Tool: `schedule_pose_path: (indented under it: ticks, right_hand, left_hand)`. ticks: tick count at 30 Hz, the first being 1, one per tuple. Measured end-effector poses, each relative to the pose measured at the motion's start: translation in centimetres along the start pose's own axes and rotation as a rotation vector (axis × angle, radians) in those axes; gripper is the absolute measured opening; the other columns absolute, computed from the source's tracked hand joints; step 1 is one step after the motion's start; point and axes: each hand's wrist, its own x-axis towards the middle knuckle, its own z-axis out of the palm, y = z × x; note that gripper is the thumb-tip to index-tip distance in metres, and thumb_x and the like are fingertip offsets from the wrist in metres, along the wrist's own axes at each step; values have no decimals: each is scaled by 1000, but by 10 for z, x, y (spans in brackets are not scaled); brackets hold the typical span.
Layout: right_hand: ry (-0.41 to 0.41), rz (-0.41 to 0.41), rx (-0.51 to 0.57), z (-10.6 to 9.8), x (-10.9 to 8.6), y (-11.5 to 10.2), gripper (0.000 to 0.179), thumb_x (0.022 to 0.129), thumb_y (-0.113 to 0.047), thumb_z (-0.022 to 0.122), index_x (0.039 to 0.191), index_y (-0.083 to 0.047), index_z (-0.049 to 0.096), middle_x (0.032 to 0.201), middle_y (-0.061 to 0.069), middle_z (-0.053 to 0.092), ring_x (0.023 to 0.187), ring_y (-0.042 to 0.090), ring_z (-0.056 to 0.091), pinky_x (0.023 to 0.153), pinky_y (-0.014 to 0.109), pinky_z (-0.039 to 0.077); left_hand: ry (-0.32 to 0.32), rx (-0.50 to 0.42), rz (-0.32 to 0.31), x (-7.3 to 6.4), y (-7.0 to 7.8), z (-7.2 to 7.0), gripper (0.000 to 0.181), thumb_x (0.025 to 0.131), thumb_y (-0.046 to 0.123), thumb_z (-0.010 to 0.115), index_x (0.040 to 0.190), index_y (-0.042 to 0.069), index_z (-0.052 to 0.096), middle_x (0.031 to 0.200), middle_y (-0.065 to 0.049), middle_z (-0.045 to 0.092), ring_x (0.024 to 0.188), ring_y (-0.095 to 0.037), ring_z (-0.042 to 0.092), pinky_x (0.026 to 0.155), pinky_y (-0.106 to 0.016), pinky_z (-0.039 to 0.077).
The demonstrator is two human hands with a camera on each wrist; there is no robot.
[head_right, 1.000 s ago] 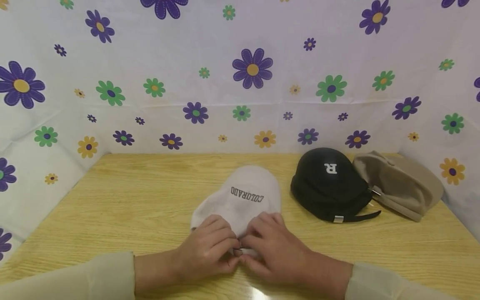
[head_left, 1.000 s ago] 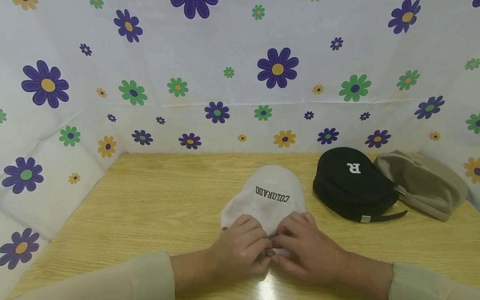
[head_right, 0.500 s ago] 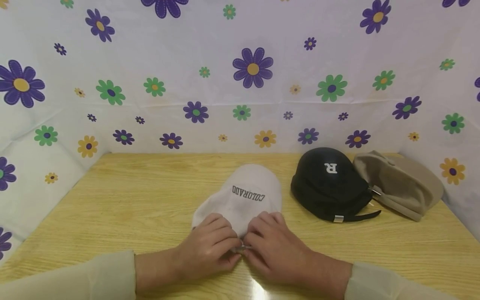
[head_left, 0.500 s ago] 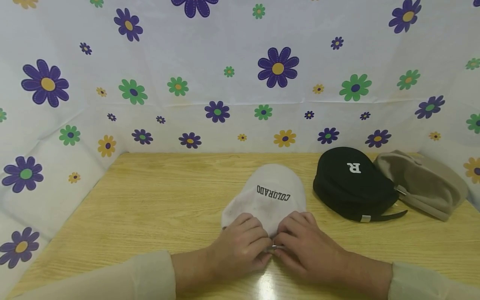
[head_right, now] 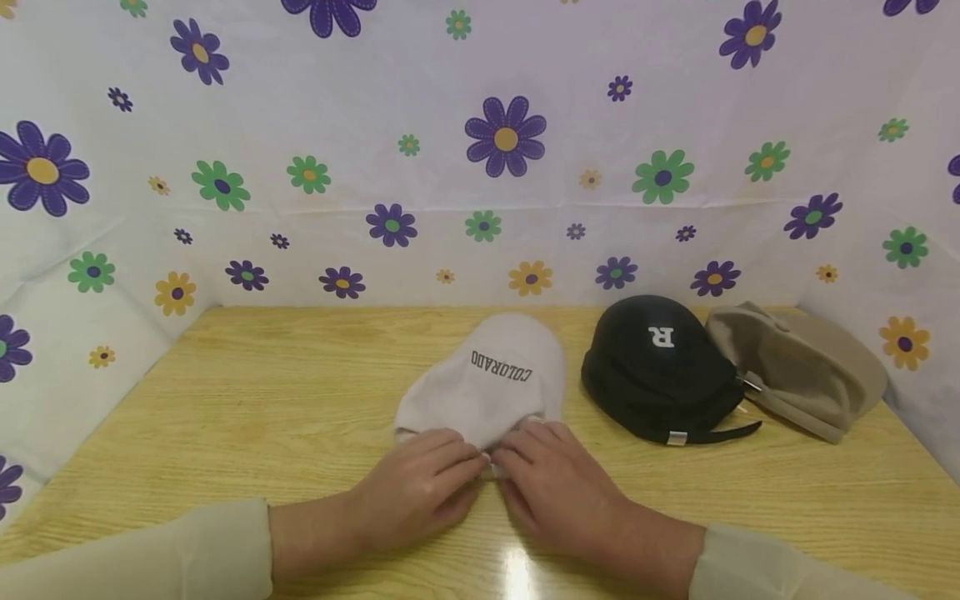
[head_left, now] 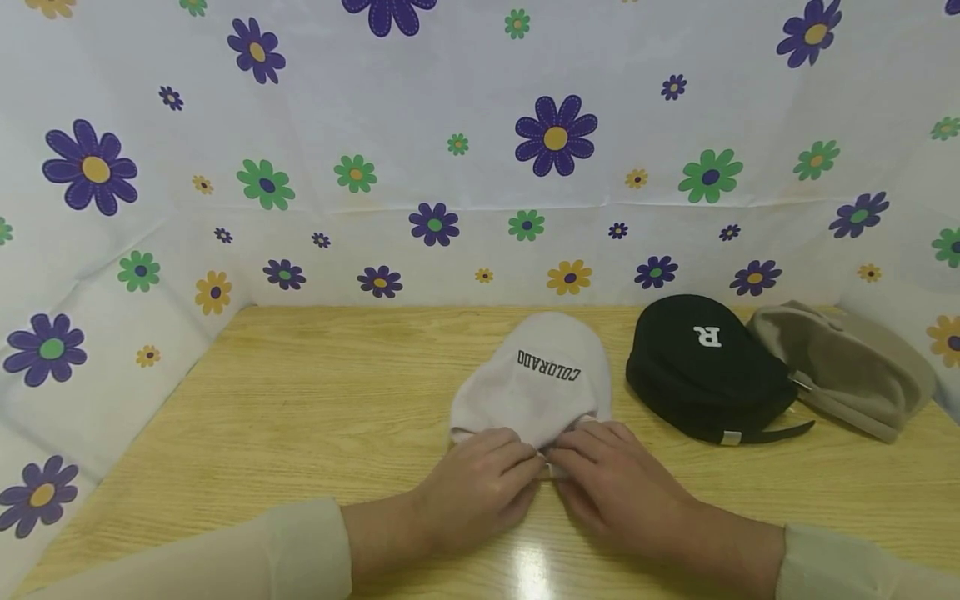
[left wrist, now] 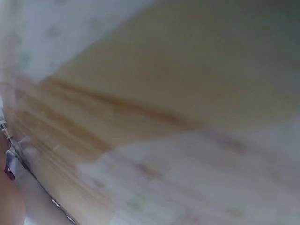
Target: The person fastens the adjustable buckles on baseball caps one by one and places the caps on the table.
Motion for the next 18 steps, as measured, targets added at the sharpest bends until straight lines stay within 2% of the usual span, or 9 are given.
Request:
schedule_pose_path:
  ticks: [5,9,12,15,18]
  right_hand:
    - [-149,101,-30,-1,0,1,52,95,-33,62,139,-8,55,141,3,58,132,22,51,108,44,41]
    - [-233,153,-36,-1,0,5,62,97,-37,56,150,-7,43,153,8,46,142,27,42,115,47,35]
    - [-241,161,-47,0,-1,9,63,98,-39,54,151,-6,41,156,8,43,145,27,38,117,47,32]
    - [-237,164,-63,-3,-4,14,62,99,-40,53,151,-7,42,157,7,42,147,26,36,119,46,30]
    - [-233,169,-85,-12,-9,22,61,100,-40,52,151,-7,42,157,7,41,148,26,34,119,47,29]
  left_hand:
    - [-100,-7,-78,-2,0,-1,40,86,22,67,120,1,68,118,-9,70,109,-20,65,101,-32,49]
    - [-227,-15,-138,-5,-2,-4,52,92,28,60,134,-3,59,137,-16,61,131,-27,55,114,-39,38]
    - [-335,-21,-191,-8,-4,-10,60,97,35,53,143,-3,49,150,-17,49,144,-30,41,120,-41,29]
    - [-407,-22,-231,-13,-10,-18,65,100,41,46,149,-2,41,157,-18,39,149,-30,31,122,-42,23]
    - [-404,2,-241,-17,-20,-29,66,101,43,45,149,-2,41,157,-18,37,149,-31,30,122,-43,22]
